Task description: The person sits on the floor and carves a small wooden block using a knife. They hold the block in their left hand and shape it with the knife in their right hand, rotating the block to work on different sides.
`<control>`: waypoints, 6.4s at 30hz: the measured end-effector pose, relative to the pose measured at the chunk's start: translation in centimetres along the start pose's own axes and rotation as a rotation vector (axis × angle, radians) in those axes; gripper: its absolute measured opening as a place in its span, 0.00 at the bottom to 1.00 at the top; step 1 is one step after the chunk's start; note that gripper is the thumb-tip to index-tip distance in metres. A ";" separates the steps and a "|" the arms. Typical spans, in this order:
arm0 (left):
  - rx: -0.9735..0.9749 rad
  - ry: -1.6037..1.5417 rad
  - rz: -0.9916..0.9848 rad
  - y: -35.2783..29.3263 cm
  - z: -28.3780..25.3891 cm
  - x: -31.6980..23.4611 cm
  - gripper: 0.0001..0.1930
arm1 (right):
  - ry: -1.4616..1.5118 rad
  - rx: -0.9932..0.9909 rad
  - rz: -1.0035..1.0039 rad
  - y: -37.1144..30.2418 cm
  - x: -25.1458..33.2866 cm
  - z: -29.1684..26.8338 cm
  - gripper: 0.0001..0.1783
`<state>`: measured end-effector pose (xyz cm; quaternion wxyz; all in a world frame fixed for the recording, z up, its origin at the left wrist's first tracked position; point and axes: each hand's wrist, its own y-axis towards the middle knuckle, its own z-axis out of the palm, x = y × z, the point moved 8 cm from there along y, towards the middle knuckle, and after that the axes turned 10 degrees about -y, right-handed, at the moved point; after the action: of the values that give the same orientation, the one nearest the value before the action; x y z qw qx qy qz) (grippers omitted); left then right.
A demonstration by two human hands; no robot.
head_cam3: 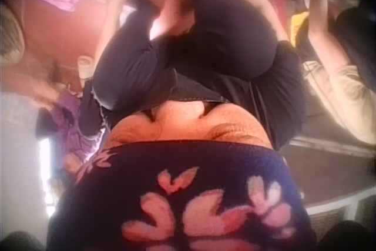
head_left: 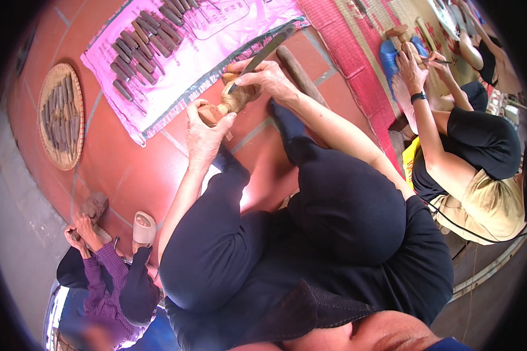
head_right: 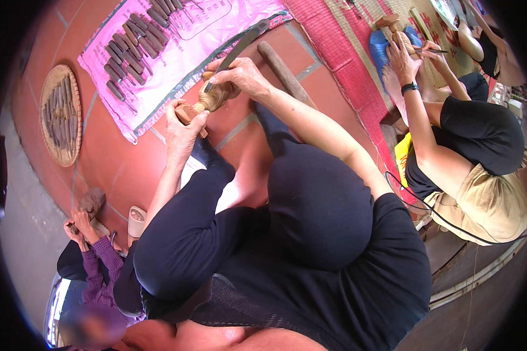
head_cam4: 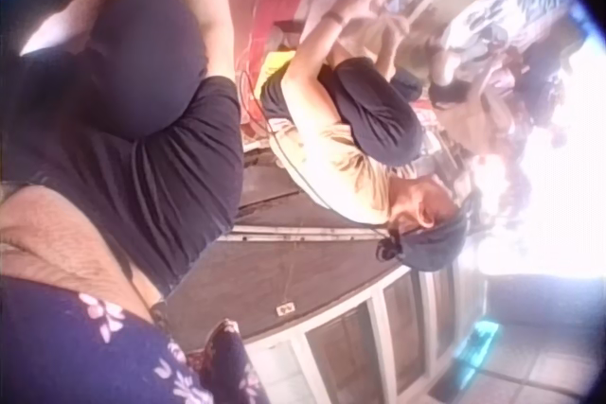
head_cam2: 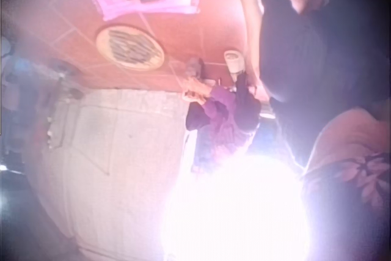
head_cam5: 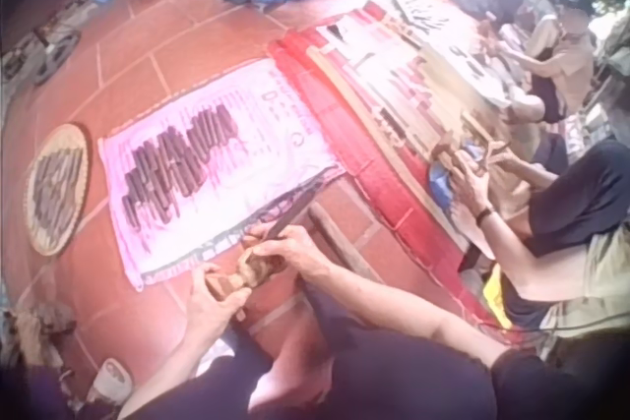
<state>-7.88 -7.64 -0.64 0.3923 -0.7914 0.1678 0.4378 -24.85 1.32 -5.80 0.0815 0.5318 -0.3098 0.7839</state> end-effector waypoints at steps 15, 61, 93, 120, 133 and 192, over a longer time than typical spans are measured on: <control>-0.006 0.069 0.064 0.0 -0.2 -0.4 0.35 | 0.170 -0.028 0.007 0.3 0.5 -0.2 0.14; -0.029 0.057 0.130 0.2 -0.2 -0.1 0.34 | 0.060 -0.018 -0.024 0.0 1.1 -0.7 0.16; 0.011 0.142 0.146 0.2 0.3 -0.5 0.35 | 0.227 -0.115 0.081 0.0 -0.1 -1.4 0.12; 0.052 0.149 0.113 -0.3 0.8 -1.7 0.36 | -0.073 -0.079 0.056 -0.4 0.5 -0.8 0.10; 0.060 0.156 0.133 0.3 0.6 -1.2 0.36 | -0.066 -0.047 0.110 -0.1 -0.4 -0.1 0.11; 0.034 0.098 0.114 0.5 0.1 -0.7 0.36 | -0.047 -0.079 -0.017 0.3 -1.0 -3.4 0.15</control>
<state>-8.65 -7.89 -0.34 0.3717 -0.7943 0.2390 0.4169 -27.20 3.18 -7.66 0.1016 0.5489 -0.3378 0.7578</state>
